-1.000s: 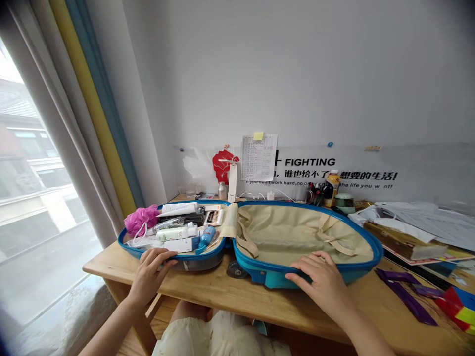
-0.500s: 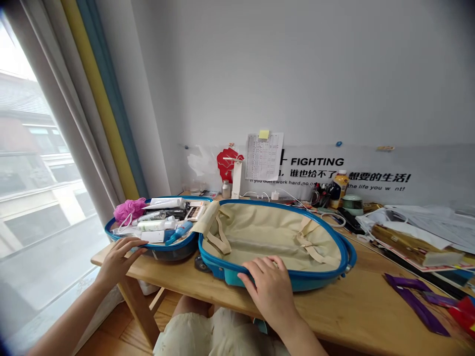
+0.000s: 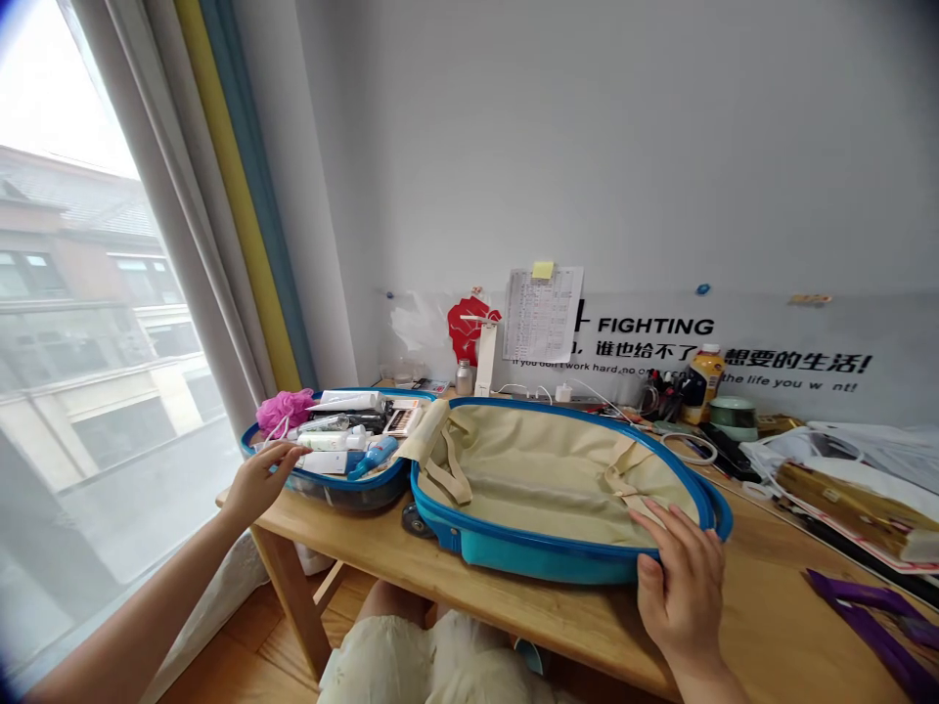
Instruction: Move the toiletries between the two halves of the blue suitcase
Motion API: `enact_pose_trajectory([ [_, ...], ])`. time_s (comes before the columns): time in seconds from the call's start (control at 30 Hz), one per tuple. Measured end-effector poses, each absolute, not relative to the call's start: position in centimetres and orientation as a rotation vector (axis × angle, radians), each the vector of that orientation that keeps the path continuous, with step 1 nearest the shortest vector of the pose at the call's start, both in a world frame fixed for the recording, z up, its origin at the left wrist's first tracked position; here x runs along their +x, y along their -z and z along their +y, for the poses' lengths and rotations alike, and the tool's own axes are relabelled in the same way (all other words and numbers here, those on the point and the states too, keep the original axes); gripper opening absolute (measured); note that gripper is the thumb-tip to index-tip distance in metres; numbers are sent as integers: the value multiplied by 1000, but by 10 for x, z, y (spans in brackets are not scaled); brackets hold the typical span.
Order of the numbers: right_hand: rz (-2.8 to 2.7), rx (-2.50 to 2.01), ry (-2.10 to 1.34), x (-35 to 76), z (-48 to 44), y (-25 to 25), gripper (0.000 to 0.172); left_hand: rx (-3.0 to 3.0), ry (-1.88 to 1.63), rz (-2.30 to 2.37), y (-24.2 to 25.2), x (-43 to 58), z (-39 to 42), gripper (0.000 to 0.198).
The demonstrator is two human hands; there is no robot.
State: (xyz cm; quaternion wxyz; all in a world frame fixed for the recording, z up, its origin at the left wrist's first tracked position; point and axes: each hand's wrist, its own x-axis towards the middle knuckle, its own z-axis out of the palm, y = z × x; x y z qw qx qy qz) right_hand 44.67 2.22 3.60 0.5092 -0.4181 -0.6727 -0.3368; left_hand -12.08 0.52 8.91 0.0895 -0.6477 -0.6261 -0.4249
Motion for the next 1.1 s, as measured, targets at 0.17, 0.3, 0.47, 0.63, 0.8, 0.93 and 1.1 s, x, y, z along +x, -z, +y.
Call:
enact_pose_trajectory([
  [0.17,-1608,-1016,809,446,24,-31,38,-1940,865,-1951,-127,-127,37,51],
  [0.3,-1613,-1028,772,449,25,-29,38,-1917,638,-2019,-143,-131,73,47],
  [0.47,-1614,-1007,786,449,23,-28,35,-1920,367,-2132,-143,-125,124,59],
  [0.63,-1588,-1040,718,447,21,-26,39,-2009,121,-2125,-148,-107,156,67],
  [0.8,-1592,-1039,701,448,20,-24,37,-2062,-45,-2037,-160,-87,168,70],
  [0.93,-1609,-1043,673,449,17,-24,36,-2034,-101,-1956,-171,-75,164,57],
  [1.1,-1614,-1045,676,447,15,-28,33,-1945,-61,-1893,-206,-75,145,44],
])
